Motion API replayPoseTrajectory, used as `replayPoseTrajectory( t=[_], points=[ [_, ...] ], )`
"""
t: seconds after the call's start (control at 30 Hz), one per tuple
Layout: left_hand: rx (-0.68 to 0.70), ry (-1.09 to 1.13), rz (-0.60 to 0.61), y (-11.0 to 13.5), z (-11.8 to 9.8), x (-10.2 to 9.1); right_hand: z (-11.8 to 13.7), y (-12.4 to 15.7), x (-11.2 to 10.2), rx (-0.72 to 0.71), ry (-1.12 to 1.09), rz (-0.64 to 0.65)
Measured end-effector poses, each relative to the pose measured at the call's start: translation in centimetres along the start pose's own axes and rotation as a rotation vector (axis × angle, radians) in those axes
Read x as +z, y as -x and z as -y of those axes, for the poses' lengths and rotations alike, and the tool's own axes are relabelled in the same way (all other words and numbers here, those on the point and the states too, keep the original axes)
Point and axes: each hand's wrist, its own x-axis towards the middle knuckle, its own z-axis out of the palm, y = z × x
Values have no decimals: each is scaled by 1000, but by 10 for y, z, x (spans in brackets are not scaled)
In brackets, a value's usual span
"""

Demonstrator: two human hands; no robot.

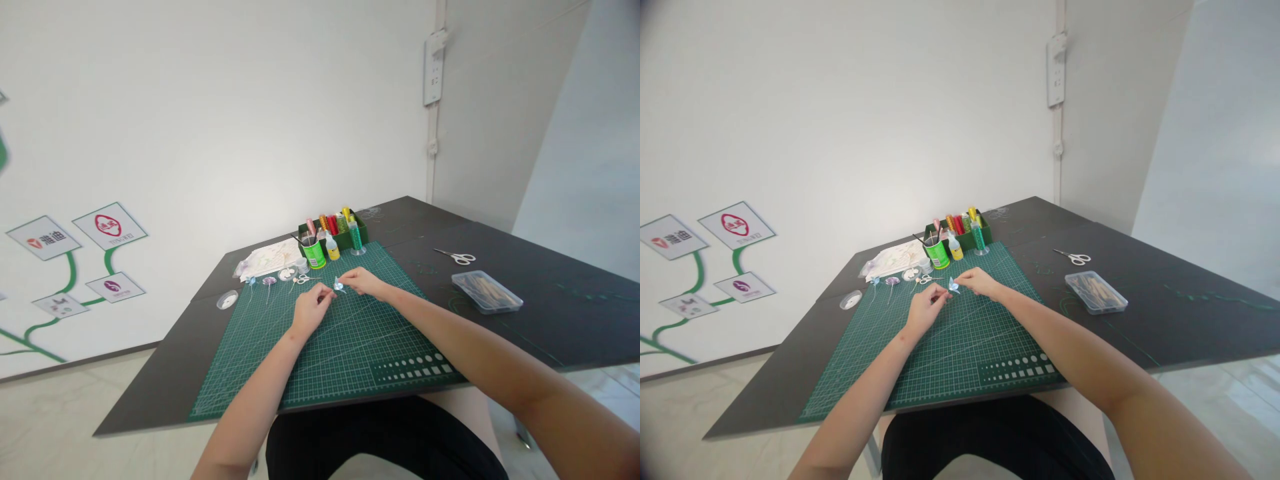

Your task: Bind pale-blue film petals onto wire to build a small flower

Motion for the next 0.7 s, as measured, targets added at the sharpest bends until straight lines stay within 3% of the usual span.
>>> replayPoseTrajectory(
  t=[0.13, 0.33, 0.7],
  points=[
    [-28, -19, -73, -2, 0, -1, 0, 0, 1, -55, 189, 88],
    [-92, -4, -154, -5, 5, 0, 1, 2, 1, -54, 262, 228],
    [-106, 16, -184, -6, 13, 0, 5, 4, -1, 11, 293, 274]
  ],
)
